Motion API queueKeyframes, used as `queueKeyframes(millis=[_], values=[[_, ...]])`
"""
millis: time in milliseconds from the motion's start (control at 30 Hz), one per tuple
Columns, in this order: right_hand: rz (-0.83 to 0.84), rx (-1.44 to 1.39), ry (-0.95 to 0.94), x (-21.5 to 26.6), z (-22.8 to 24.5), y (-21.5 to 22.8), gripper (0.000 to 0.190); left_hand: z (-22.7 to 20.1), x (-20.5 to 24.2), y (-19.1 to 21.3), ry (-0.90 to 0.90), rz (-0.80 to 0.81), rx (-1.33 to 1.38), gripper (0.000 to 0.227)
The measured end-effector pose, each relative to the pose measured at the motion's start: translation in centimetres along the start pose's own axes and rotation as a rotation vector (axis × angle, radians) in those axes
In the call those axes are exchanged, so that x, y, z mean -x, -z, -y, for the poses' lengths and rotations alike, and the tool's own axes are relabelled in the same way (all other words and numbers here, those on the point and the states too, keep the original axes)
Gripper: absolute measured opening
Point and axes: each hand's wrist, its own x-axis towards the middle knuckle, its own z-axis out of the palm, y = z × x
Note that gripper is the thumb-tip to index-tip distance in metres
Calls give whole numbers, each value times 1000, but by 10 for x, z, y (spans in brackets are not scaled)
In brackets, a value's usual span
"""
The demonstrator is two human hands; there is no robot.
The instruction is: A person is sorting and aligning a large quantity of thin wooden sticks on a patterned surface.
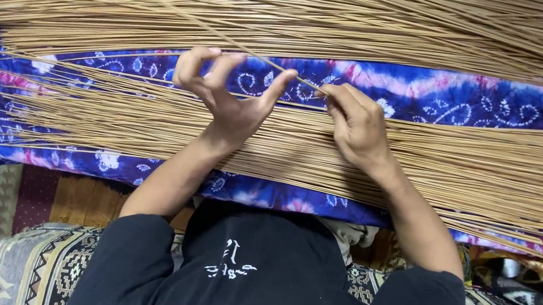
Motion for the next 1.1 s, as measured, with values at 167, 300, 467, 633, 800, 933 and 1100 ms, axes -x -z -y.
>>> queueKeyframes(millis=[167,300,467,633,800,933,1100], values=[[24,184,16,32,-39,17,22,5,1,15,-173,250,10,37],[83,356,-16,54,-51,55,21,19,1,34,-186,458,115,22],[133,457,-136,90,-66,95,22,85,56,33,-214,571,-21,16],[95,494,-249,117,-73,121,22,101,58,50,-174,689,-39,19],[-27,543,-315,115,-51,127,36,104,76,55,-207,779,-110,31],[-25,612,-324,126,-65,113,36,102,92,51,-177,888,111,24],[88,549,-279,113,-52,74,30,85,97,41,-88,947,253,19]])
